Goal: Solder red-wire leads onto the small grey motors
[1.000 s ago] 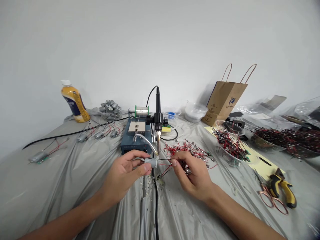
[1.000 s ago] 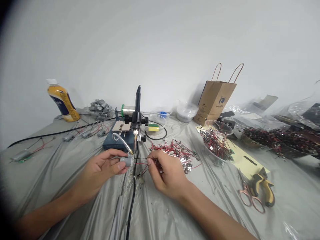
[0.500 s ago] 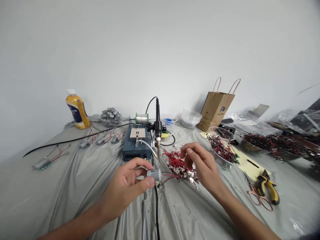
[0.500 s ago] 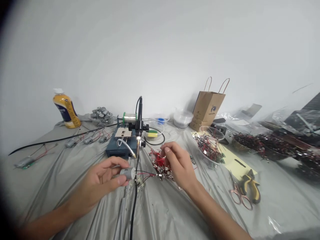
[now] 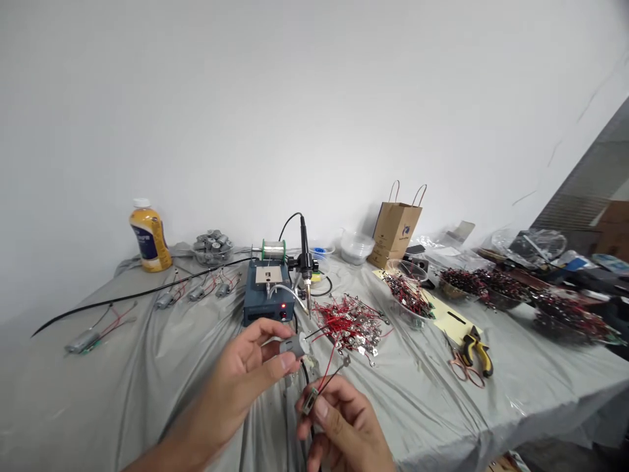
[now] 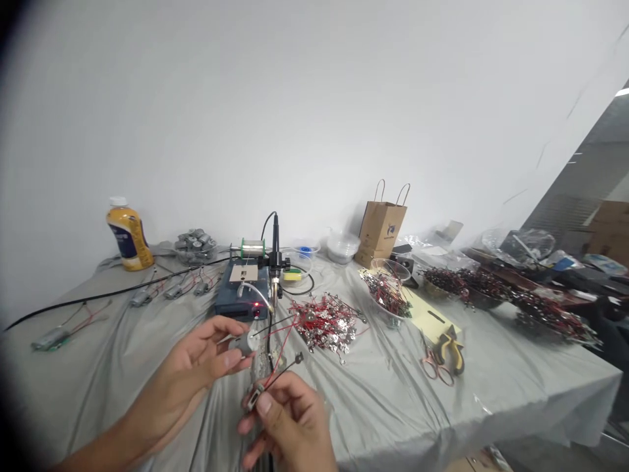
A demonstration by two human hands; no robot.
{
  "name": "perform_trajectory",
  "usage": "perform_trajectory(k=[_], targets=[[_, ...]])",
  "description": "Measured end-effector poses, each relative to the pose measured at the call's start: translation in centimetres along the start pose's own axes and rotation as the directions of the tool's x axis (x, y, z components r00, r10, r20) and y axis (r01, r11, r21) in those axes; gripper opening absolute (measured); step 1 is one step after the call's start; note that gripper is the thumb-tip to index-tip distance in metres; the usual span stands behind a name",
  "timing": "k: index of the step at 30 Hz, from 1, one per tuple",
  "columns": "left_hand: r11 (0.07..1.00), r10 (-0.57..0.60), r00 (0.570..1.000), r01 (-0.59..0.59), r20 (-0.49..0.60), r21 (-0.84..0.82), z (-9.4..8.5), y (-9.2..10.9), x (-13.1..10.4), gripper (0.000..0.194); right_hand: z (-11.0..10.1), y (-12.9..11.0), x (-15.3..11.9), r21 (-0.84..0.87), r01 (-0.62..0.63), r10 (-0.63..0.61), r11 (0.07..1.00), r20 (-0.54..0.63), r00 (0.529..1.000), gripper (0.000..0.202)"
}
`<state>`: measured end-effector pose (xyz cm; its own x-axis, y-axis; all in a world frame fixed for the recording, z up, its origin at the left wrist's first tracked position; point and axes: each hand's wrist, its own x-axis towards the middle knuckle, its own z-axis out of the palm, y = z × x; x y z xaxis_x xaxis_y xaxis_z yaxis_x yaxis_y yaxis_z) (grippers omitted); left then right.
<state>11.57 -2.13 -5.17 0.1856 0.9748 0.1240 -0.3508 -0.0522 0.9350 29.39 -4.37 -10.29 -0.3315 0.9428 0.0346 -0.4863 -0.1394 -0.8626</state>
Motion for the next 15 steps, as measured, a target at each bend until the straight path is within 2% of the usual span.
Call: perform_trajectory(k=[3,6,10,13,15], targets=[[1.0,-0.026,0.994,0.024,-0.106,-0.019,-0.2,-0.7,-1.3,0.029,1.0,0.4,0.8,0.001,0.112,-0.111,0.994,-0.105,0.988,0.032],[0.996,-0.053,0.985,0.041,-0.162,-0.079,-0.3,-1.6,-2.1,0.037,1.9,0.9,1.4,-0.055,0.184,-0.19,0.981,-0.167,0.967,0.029],[0.99,-0.062,0.979,0.037,-0.193,-0.133,-0.7,-2.3,-2.8,0.037,2.5,2.0,1.8,-0.115,0.191,-0.209,0.975,-0.173,0.963,0.029],[0.985,-0.049,0.986,0.021,-0.159,-0.17,-1.0,-2.5,-3.3,0.036,2.5,2.6,1.8,-0.175,0.18,-0.212,0.968,-0.184,0.96,0.032],[0.974,-0.082,0.986,0.048,-0.143,-0.223,-1.4,-2.5,-3.8,0.035,2.5,2.6,1.9,-0.216,0.144,-0.182,0.966,-0.165,0.969,0.037]])
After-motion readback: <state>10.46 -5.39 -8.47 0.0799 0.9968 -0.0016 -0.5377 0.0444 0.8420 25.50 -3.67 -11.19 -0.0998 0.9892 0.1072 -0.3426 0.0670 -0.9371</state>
